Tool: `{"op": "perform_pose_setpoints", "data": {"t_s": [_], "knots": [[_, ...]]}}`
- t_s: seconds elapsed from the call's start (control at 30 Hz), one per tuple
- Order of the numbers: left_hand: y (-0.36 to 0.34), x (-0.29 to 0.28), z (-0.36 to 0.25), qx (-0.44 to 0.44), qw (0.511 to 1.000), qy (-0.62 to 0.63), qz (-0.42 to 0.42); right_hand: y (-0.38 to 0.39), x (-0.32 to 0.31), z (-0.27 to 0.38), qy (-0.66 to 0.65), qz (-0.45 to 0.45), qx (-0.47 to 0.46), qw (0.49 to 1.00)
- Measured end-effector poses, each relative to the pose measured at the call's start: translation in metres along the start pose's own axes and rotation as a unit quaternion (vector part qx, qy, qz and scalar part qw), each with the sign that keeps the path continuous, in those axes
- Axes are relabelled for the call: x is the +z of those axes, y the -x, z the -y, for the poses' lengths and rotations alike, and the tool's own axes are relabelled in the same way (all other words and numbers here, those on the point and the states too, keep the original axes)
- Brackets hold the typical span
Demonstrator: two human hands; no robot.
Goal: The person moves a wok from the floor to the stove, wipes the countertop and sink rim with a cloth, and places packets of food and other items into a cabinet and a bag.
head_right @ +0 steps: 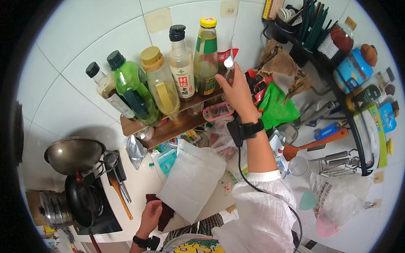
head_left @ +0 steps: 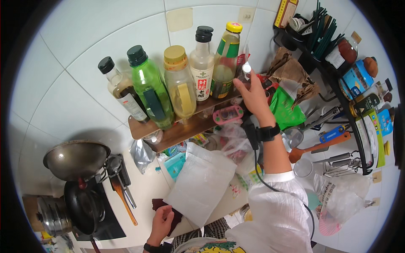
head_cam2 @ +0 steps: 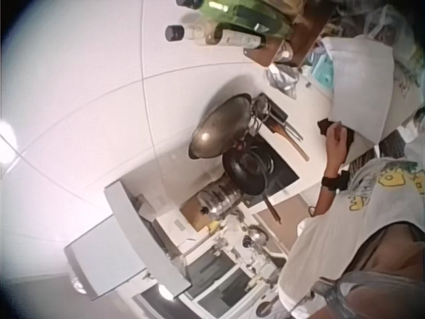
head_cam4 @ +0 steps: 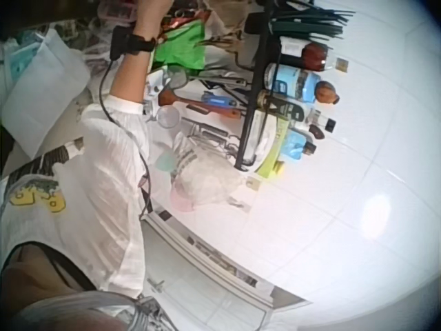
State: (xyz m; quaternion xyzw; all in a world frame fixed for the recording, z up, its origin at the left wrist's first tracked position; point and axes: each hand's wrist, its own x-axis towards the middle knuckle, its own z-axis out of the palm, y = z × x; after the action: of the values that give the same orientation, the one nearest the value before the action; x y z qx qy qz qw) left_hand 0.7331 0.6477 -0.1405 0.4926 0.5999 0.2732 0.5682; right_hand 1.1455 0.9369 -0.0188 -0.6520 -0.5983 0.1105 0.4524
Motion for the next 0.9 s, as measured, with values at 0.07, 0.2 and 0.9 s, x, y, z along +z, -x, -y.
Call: {"op": "perform_pose_setpoints", "data": {"t_s": [0.07, 0.2, 0.9], "knots": [[-0.001, -0.002, 0.0, -0.01, 1.0, -0.001, -0.003, 0.004, 0.001, 0.003, 0.014, -0.002, 0.009, 1.0], [-0.003, 0.0, -0.006, -0.014, 1.0, 0.001, 0.002, 0.001, -0.003, -0.006, 0.028, -0.059, -0.021, 0.998], [0.004, -0.004, 0.002, 0.008, 1.0, -0.019, -0.023, -0.027, 0.012, -0.045, -0.033, -0.147, -0.046, 0.988]]}}
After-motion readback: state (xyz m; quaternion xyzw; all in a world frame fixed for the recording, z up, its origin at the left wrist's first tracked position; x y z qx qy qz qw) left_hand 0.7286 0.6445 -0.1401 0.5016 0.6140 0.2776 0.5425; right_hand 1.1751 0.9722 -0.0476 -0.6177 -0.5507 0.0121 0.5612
